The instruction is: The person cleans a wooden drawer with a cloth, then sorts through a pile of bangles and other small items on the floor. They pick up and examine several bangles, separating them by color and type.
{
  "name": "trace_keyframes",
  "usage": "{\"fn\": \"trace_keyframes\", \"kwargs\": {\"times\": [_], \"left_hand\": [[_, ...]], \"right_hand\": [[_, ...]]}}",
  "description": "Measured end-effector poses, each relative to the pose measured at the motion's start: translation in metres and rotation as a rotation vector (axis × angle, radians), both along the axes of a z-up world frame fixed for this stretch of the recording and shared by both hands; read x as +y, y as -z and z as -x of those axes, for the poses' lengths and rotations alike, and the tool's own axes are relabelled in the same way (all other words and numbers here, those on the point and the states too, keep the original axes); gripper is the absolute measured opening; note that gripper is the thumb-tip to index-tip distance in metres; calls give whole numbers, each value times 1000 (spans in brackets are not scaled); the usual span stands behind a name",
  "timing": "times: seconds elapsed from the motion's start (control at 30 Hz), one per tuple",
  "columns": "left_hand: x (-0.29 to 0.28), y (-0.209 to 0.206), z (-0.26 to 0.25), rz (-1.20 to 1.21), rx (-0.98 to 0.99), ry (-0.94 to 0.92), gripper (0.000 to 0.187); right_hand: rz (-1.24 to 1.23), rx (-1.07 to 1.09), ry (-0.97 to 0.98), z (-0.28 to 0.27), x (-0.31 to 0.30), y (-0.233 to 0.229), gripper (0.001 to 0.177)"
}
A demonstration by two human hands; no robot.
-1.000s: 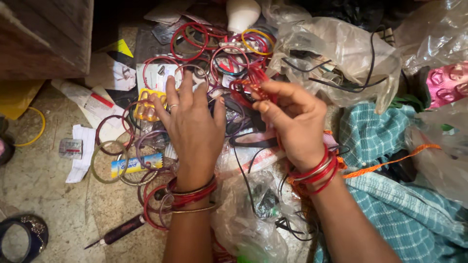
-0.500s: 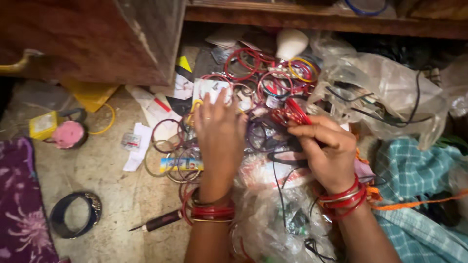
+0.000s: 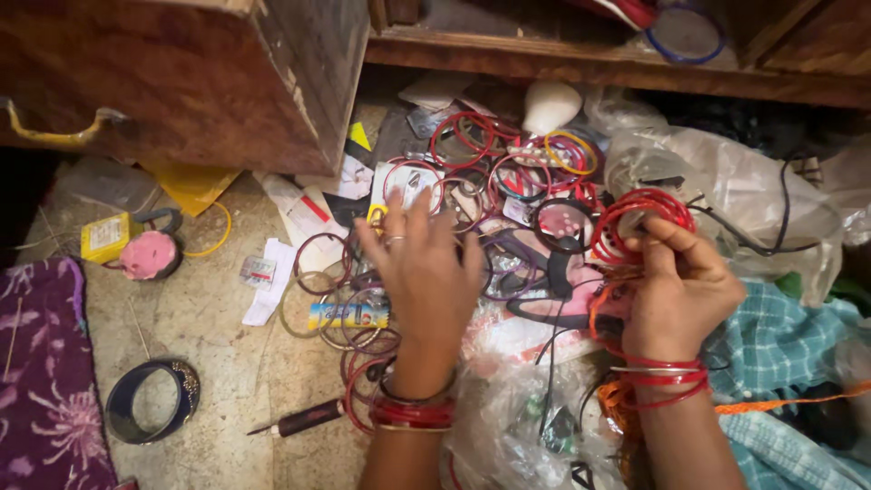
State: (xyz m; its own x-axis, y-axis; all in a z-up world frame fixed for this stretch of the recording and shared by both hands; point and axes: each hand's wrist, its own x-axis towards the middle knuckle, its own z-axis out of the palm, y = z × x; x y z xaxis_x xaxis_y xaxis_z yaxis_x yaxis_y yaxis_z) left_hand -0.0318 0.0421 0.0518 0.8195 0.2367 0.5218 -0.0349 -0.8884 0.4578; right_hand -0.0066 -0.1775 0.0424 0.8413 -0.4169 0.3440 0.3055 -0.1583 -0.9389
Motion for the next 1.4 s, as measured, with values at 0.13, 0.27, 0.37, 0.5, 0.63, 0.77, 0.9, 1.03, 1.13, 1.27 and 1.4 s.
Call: {"fn": "trace_keyframes", "kwargs": {"times": [0.13, 0.27, 0.37, 0.5, 0.63, 0.77, 0.9, 1.03, 1.13, 1.27, 1.4], "left_hand": [[-38, -9, 4, 91, -88, 329, 46], [-74, -18, 17, 83, 37, 516, 62], [-80, -16, 21, 102, 49, 608, 66], [-75, -13, 20, 154, -6, 704, 62], [-74, -6, 18, 180, 52, 815, 39], [-73, -5, 23, 345, -55, 812, 28], [-57, -9, 15, 422, -266, 578, 22], [-30, -13, 6, 391, -252, 310, 20], [-9, -16, -4, 344, -217, 285, 18], [12, -24, -35, 237, 34, 314, 18], [20, -33, -60, 55, 102, 329, 25]], "right_hand": [[7, -6, 58, 0, -2, 0, 16], [126, -86, 112, 0, -8, -3, 14], [119, -173, 124, 1, -10, -2, 13], [250, -272, 171, 5, -8, -8, 10], [321, -343, 147, 10, -3, -11, 7], [345, -293, 107, 14, 6, -15, 8], [536, -319, 28, 19, 14, -22, 13], [705, -317, -128, 19, 21, -26, 20], [556, -206, -207, 19, 25, -28, 21], [514, -140, -197, 19, 23, -31, 23], [476, -123, -204, 17, 23, -32, 23]]}}
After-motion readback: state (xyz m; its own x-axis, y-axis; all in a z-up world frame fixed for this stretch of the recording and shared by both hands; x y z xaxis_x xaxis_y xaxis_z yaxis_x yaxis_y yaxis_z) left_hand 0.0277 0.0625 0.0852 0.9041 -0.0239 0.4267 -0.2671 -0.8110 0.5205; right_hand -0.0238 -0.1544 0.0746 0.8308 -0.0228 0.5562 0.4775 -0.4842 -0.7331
